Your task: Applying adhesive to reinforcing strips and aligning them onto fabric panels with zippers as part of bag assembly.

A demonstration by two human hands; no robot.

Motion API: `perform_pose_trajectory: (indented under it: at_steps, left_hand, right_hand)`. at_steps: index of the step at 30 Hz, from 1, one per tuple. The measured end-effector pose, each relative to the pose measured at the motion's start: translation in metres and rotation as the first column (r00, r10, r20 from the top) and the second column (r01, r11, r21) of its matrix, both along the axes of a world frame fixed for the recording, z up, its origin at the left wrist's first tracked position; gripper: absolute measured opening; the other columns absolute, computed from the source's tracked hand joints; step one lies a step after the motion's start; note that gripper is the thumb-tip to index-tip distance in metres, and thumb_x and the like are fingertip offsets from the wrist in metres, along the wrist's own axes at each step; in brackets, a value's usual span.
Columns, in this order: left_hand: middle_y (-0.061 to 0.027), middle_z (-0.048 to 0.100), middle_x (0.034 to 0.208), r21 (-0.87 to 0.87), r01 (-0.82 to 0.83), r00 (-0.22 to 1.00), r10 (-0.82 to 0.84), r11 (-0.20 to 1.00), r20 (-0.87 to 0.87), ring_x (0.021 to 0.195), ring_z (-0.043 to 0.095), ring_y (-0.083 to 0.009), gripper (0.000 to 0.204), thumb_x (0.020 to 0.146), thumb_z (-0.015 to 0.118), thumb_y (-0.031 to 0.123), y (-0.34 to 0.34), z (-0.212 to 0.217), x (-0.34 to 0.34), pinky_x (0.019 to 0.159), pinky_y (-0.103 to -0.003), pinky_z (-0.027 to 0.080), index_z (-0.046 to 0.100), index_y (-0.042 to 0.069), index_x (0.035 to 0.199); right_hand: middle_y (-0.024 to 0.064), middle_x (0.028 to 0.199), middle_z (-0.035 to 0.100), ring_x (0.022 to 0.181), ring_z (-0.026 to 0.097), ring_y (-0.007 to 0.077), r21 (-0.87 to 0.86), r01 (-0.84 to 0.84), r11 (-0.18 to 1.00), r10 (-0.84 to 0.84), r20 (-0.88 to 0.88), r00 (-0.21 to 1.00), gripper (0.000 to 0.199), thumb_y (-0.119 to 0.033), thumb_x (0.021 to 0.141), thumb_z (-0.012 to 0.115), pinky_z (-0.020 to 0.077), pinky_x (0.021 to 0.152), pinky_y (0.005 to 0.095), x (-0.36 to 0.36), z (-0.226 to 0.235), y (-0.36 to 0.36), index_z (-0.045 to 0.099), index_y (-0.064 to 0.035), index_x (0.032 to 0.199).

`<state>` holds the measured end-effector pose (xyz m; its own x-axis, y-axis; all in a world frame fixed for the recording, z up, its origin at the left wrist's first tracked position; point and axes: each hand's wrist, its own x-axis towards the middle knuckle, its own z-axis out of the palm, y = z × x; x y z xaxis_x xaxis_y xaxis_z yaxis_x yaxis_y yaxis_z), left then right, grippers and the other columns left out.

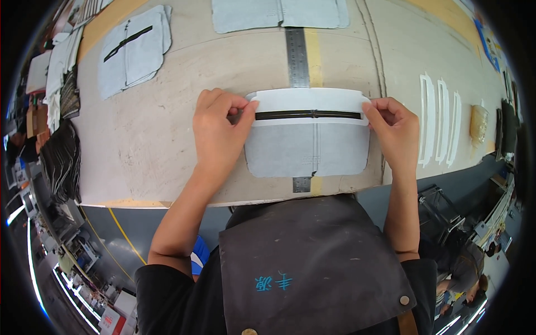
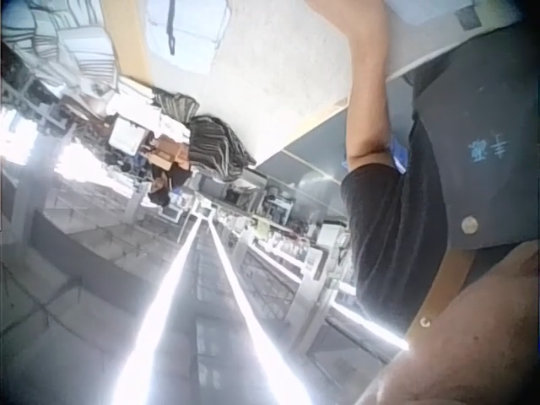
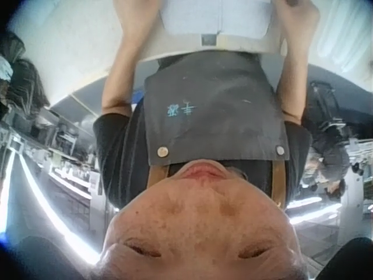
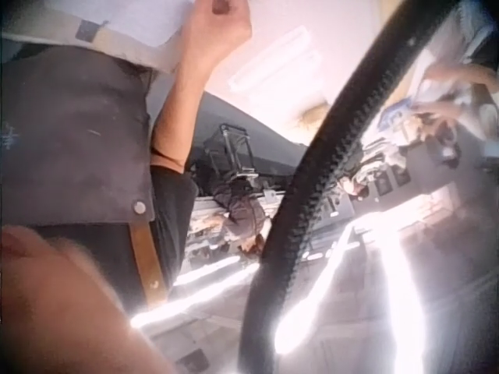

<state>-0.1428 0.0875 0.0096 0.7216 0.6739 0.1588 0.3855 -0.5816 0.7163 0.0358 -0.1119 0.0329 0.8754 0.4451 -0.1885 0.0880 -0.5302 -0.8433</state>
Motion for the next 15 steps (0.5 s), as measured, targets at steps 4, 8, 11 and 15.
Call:
perform_pose_trajectory:
  at_steps: [4, 8, 11, 15]
  left_hand:
    - [-0.0049, 0.056, 0.07, 0.017, -0.008, 1.0, 0.008, 1.0, 0.002, 0.068, 0.051, -0.0185, 0.014, 0.076, 0.077, 0.003, 0.0024, 0.0024, -0.0028, 0.056, -0.031, 0.043, 0.063, 0.002, 0.071]
    - [-0.0046, 0.057, 0.071, 0.012, -0.001, 1.0, 0.002, 1.0, -0.013, 0.069, 0.052, -0.0171, 0.014, 0.077, 0.076, 0.003, 0.0019, 0.0042, -0.0019, 0.057, -0.03, 0.043, 0.063, 0.002, 0.071]
    - [-0.0045, 0.057, 0.072, -0.008, -0.01, 1.0, 0.01, 1.0, -0.026, 0.07, 0.053, -0.016, 0.015, 0.078, 0.076, 0.003, 0.0014, 0.0062, -0.0002, 0.056, -0.03, 0.043, 0.063, 0.002, 0.072]
    - [-0.0046, 0.058, 0.071, -0.008, -0.002, 1.0, 0.002, 1.0, -0.023, 0.07, 0.053, -0.016, 0.015, 0.078, 0.076, 0.003, 0.0023, 0.0059, -0.0013, 0.056, -0.029, 0.043, 0.063, 0.002, 0.072]
  right_hand:
    - [0.0049, 0.072, 0.066, 0.064, 0.058, 0.0105, -0.031, -0.071, 0.997, 0.073, 0.052, 0.996, 0.015, -0.011, 0.081, 0.076, 0.0471, 0.06, 0.025, 0.0066, 0.0, -0.0048, 0.069, 0.0017, 0.081]
    - [0.0062, 0.074, 0.065, 0.065, 0.058, 0.0134, -0.161, -0.137, 0.977, 0.153, 0.089, 0.984, 0.015, -0.012, 0.078, 0.077, 0.0481, 0.061, 0.0278, 0.0088, 0.0057, -0.002, 0.069, 0.0001, 0.078]
    - [0.0075, 0.075, 0.065, 0.066, 0.06, 0.0159, -0.18, -0.14, 0.974, 0.16, 0.104, 0.982, 0.015, -0.013, 0.078, 0.076, 0.0486, 0.062, 0.0296, 0.01, 0.0029, -0.0021, 0.069, -0.0003, 0.077]
    - [0.0085, 0.076, 0.064, 0.067, 0.061, 0.0178, -0.2, -0.159, 0.967, 0.181, 0.095, 0.979, 0.016, -0.014, 0.079, 0.076, 0.0491, 0.063, 0.031, 0.0093, 0.0044, -0.0013, 0.067, -0.0008, 0.075]
